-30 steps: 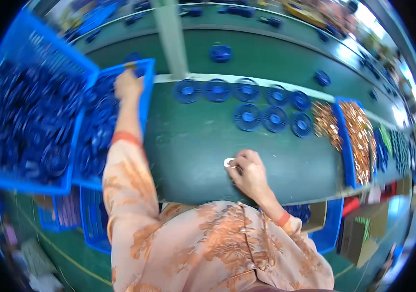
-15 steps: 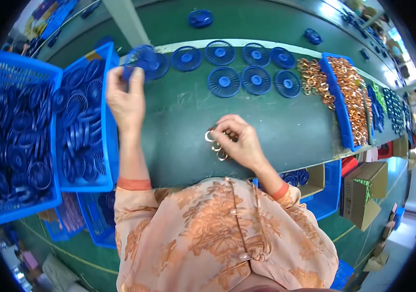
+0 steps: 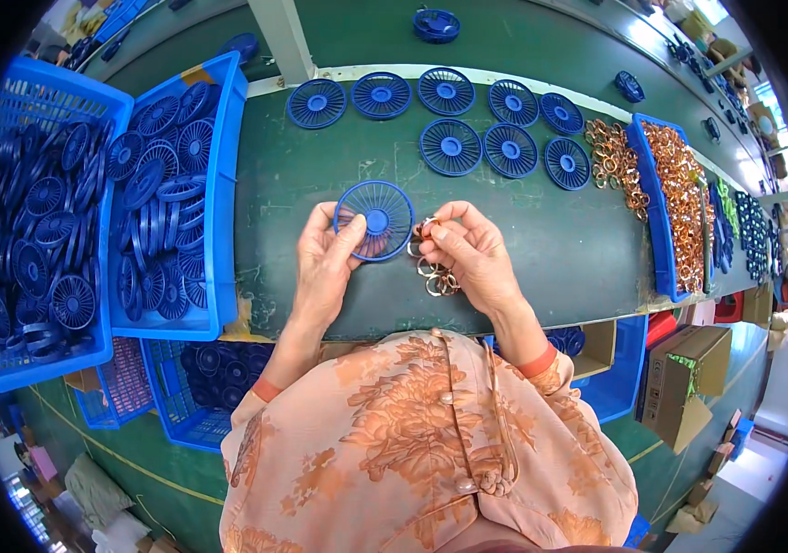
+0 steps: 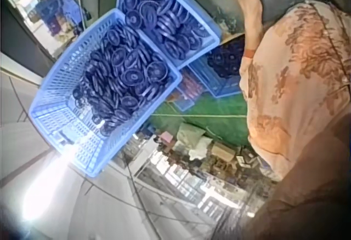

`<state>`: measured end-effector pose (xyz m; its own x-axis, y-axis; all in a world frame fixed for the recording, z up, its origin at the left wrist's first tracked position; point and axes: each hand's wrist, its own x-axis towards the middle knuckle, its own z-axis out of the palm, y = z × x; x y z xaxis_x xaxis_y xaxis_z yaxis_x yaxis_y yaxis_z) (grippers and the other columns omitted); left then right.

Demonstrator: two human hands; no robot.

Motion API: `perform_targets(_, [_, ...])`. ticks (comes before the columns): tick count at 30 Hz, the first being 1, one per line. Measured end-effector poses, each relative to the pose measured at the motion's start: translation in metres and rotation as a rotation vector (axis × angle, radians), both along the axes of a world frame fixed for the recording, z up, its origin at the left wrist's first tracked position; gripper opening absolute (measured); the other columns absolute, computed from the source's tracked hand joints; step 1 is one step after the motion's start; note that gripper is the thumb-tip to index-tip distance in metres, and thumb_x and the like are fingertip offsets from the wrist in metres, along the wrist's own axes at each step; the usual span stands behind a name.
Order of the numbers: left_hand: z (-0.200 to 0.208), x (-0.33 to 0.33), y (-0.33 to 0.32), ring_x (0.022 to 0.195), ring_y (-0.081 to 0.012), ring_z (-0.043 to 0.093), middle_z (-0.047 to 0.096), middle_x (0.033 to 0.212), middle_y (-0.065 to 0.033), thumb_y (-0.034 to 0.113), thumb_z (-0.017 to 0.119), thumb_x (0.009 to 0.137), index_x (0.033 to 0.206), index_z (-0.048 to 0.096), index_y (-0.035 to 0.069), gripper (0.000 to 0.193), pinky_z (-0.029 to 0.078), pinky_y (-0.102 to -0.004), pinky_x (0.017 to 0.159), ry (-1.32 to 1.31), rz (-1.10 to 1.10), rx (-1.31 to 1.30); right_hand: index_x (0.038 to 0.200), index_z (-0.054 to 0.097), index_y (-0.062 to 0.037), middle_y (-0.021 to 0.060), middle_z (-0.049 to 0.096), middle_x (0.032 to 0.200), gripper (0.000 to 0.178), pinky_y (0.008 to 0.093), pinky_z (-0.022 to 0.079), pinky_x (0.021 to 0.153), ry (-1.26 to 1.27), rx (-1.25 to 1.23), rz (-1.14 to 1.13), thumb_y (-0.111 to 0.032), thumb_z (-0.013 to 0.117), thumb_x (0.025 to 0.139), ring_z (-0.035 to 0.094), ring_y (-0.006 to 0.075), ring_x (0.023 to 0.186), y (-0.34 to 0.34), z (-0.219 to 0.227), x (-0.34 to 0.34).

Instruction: Assembling small blue plastic components by inserting metal rings into the center of each piece and occasionally using a mallet to tap them together.

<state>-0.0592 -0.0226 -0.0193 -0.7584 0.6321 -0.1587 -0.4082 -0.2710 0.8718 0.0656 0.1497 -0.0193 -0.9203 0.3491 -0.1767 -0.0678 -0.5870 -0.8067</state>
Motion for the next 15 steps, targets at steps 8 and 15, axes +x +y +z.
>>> perform_targets(8, [-0.002, 0.002, -0.001, 0.095, -0.0142, 0.071, 0.069, 0.107, -0.0103, 0.011, 0.059, 0.104, 0.115, 0.052, 0.003, 0.015, 0.062, -0.0314, 0.083, -0.058, -0.021, 0.014, 0.112, 0.066, -0.0044, 0.0063, 0.071, 0.108, 0.012, 0.0212, 0.06, 0.072, -0.124, 0.217, -0.026, -0.005, 0.065, 0.1, 0.07, 0.0074, 0.083, 0.001, -0.003, -0.003])
perform_targets(15, [-0.004, 0.003, 0.0, 0.094, -0.0153, 0.071, 0.069, 0.106, -0.0119, 0.012, 0.059, 0.104, 0.115, 0.053, 0.002, 0.017, 0.063, -0.032, 0.082, -0.124, 0.026, 0.022, 0.119, 0.065, -0.0028, 0.0062, 0.072, 0.106, 0.019, 0.0248, 0.061, 0.077, -0.09, 0.252, -0.044, -0.007, 0.064, 0.101, 0.072, 0.0121, 0.088, -0.007, 0.006, -0.007])
